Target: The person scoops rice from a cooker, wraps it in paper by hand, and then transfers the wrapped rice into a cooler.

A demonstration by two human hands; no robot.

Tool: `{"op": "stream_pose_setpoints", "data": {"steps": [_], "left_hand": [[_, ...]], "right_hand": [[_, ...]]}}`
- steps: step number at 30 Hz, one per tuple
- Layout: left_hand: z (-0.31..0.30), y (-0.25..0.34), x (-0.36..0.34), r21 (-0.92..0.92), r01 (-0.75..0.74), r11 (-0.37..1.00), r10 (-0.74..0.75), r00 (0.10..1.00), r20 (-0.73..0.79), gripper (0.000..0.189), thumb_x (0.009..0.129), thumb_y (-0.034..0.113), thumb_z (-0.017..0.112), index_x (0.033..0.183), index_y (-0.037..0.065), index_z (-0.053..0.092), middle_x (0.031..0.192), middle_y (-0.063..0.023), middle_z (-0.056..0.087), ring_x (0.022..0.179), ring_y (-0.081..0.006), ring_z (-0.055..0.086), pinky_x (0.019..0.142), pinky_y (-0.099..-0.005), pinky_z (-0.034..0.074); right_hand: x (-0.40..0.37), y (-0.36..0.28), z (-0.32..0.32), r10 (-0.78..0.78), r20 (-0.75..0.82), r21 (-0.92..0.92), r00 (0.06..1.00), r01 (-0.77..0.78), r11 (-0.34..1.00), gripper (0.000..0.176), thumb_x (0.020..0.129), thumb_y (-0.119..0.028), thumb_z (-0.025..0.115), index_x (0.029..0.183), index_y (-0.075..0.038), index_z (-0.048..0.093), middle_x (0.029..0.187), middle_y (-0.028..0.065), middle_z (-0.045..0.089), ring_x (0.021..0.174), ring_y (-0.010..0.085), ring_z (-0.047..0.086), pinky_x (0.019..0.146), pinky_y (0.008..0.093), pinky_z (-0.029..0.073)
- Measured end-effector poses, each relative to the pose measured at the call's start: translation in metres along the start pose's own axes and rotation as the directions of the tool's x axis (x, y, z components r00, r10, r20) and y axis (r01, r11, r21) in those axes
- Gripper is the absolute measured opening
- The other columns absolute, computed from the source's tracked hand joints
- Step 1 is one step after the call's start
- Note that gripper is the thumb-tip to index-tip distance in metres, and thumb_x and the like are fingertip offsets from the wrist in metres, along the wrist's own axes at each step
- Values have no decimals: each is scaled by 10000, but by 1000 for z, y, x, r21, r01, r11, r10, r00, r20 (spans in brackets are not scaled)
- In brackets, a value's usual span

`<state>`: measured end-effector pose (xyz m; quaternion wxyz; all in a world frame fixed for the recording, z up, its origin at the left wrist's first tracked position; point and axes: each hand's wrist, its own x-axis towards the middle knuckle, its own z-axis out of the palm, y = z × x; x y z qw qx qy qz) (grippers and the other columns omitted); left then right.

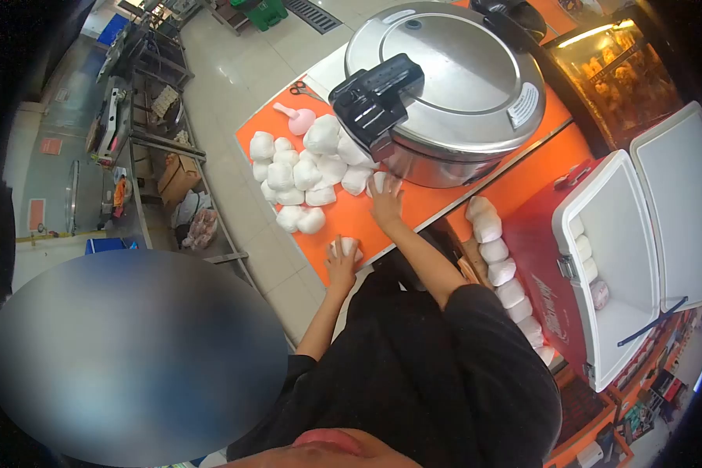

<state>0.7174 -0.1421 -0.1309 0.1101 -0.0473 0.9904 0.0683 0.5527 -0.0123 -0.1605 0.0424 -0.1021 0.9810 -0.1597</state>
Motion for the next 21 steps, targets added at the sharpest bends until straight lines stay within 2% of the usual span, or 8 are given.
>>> {"op": "stream_pose_setpoints", "data": {"steps": [6, 9, 11, 15, 16, 17, 18, 21], "left_hand": [[-11, -41, 21, -178, -271, 946, 250, 959, -130, 586, 666, 209, 768, 1214, 237, 560, 1261, -139, 450, 1158, -396, 403, 908, -546, 364], [3, -56, 48, -292, -497, 817, 470, 868, -161, 557, 646, 269, 784, 1163, 191, 594, 1114, -172, 486, 1085, -393, 437, 936, -511, 354], [2, -55, 48, -294, -522, 801, 501, 853, -148, 564, 645, 246, 782, 1171, 186, 587, 1098, -184, 478, 1071, -395, 440, 944, -516, 349], [-17, -36, 50, -377, -551, 744, 569, 819, -73, 577, 644, 200, 771, 1184, 157, 572, 1092, -180, 500, 1054, -372, 456, 957, -490, 363], [-34, -20, 48, -577, -438, 690, 591, 800, 100, 566, 653, 195, 768, 1178, 129, 568, 1106, -177, 514, 1074, -346, 468, 954, -461, 380], [-44, -8, 51, -726, -271, 632, 619, 740, 263, 555, 662, 191, 765, 1171, 101, 564, 1120, -174, 528, 1094, -319, 481, 951, -432, 396], [-29, -7, 58, -832, -99, 546, 629, 705, 328, 674, 650, 174, 817, 1231, 78, 489, 1124, -160, 551, 1119, -259, 512, 935, -373, 429], [-159, 121, 17, -957, 170, 237, 831, 475, 290, 840, 612, 144, 870, 1299, 92, 391, 1224, -151, 492, 1112, -264, 535, 938, -383, 444]], "right_hand": [[-1, 9, -9, 129, 277, 15, 952, -138, 990, 871, 631, -284, 828, 1380, -251, 385, 1411, 228, 325, 1285, 475, 318, 997, 571, 363], [-49, 52, -5, 35, 234, 231, 972, -90, 969, 824, 666, -397, 793, 1347, -142, 404, 1175, 203, 553, 1174, 406, 453, 904, 566, 428], [-90, 65, -150, -179, 695, 633, 696, -476, 610, 726, 767, -422, 727, 1335, -110, 401, 1128, 159, 579, 1001, 270, 573, 837, 412, 501], [-206, 124, -334, -530, 131, 959, 838, 28, 282, 605, 798, -308, 696, 1287, -87, 419, 1207, 71, 463, 1158, 174, 435, 981, 321, 372], [-234, 138, -396, -423, 222, 953, 879, -105, 284, 660, 747, -285, 741, 1285, -77, 420, 1243, 66, 438, 1189, 175, 414, 980, 327, 377], [-248, 171, -433, -356, 80, 846, 931, 125, 518, 709, 702, -276, 775, 1280, -76, 417, 1212, 68, 476, 1169, 187, 448, 982, 331, 378], [-265, 186, -457, -112, 162, 965, 980, -134, 224, 785, 629, -286, 825, 1268, -65, 424, 1222, 103, 515, 1172, 223, 492, 961, 394, 409], [-268, 275, -490, 220, -12, 746, 975, -138, 651, 669, 747, -400, 725, 1286, -141, 424, 1169, 69, 542, 1004, 192, 541, 818, 339, 474]]}}
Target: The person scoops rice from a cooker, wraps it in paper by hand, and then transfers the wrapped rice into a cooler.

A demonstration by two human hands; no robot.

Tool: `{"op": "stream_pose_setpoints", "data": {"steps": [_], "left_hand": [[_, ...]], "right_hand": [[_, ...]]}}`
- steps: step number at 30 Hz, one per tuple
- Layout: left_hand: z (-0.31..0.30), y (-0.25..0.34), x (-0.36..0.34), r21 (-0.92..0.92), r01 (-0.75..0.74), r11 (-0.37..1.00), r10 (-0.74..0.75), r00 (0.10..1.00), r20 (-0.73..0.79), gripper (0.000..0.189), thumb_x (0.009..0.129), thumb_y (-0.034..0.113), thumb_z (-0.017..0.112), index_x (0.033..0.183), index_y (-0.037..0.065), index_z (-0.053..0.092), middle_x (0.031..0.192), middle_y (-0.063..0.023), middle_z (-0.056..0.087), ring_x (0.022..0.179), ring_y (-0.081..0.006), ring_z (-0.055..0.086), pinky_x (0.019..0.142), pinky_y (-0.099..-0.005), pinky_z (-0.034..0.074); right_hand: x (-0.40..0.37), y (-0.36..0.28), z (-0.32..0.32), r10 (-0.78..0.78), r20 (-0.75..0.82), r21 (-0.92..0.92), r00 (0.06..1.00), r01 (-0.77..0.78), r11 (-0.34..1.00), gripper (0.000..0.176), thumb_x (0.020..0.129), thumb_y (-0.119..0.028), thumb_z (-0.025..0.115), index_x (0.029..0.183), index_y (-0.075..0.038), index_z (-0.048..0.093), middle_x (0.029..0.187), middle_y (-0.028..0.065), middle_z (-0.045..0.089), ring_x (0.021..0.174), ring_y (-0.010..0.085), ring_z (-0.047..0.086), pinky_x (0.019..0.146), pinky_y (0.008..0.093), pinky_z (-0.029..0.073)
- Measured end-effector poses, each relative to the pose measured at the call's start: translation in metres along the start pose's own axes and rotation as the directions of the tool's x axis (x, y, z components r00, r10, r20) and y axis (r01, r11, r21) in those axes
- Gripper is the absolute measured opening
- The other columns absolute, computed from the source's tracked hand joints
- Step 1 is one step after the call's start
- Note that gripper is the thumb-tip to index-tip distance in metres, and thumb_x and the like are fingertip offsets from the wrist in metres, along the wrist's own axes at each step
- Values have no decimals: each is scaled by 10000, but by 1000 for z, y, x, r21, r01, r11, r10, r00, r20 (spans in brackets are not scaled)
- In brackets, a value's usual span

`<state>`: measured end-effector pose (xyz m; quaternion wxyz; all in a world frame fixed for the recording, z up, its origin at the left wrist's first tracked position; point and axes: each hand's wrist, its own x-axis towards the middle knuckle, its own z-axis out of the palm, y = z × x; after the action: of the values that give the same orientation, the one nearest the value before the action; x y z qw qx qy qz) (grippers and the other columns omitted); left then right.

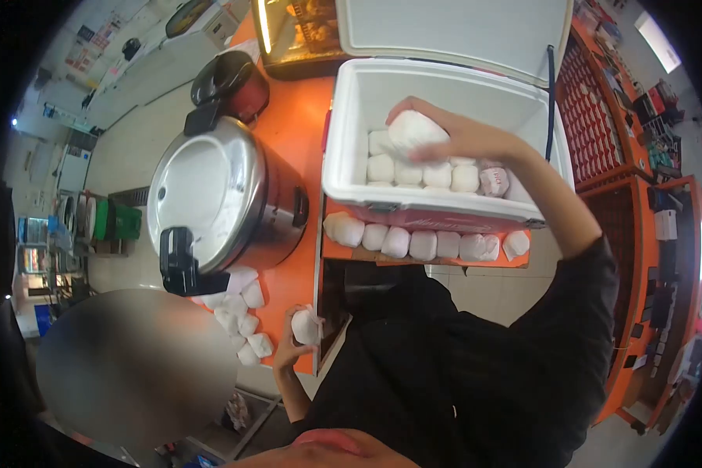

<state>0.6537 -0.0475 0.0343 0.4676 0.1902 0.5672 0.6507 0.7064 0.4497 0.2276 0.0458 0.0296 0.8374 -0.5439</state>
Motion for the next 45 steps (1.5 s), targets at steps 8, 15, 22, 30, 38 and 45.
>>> {"op": "stream_pose_setpoints", "data": {"steps": [8, 15, 22, 30, 38, 45], "left_hand": [[170, 211, 214, 357, -527, 771, 359, 824, 439, 754, 542, 23, 787, 1228, 119, 488, 1293, -148, 494, 1132, -287, 545, 950, -390, 448], [195, 135, 416, 664, -694, -280, -326, 719, 614, 848, 515, 117, 810, 1261, 30, 415, 1160, -158, 570, 1122, -326, 533, 956, -371, 412], [135, 44, 431, 563, -618, -550, -698, 709, 97, 1089, 570, 281, 870, 1436, 42, 255, 1378, -149, 450, 1332, -307, 361, 1097, -559, 220], [120, 25, 421, 662, -538, -521, -688, 724, 46, 1071, 589, 370, 847, 1428, 41, 269, 1393, -174, 428, 1363, -312, 298, 1084, -580, 158], [137, 23, 439, 839, -420, -346, -689, 721, 78, 1114, 519, 227, 905, 1389, -29, 257, 1300, -246, 499, 1215, -355, 486, 1023, -481, 339], [80, -29, 459, 977, -201, 68, -781, 598, 178, 1205, 520, 79, 878, 1439, -2, 103, 1326, -267, 461, 1252, -390, 442, 1037, -408, 367]], "right_hand": [[71, 205, -44, 563, 16, -155, 826, -555, 818, 791, 648, -467, 746, 1310, -165, 436, 1174, 126, 557, 1012, 245, 568, 613, 398, 529], [77, 254, -65, 549, -6, -231, 836, -535, 813, 839, 598, -445, 762, 1317, -158, 440, 1217, 142, 564, 1061, 303, 577, 623, 440, 563], [91, 303, -8, 188, -187, -188, 964, -223, 957, 738, 648, -435, 770, 1252, -151, 456, 1012, 239, 579, 1013, 408, 555, 818, 479, 490], [121, 294, 73, -138, -369, -174, 919, 78, 982, 734, 620, -236, 785, 1261, -114, 448, 1171, 232, 503, 1049, 430, 486, 925, 477, 411], [142, 303, 67, -117, -466, -115, 877, 70, 991, 770, 606, -216, 804, 1258, -54, 429, 1177, 219, 537, 1089, 413, 502, 945, 439, 414], [132, 307, 57, -76, -358, -3, 931, 80, 997, 762, 615, -251, 806, 1257, -51, 449, 1171, 207, 548, 1092, 369, 530, 934, 426, 427]]}}
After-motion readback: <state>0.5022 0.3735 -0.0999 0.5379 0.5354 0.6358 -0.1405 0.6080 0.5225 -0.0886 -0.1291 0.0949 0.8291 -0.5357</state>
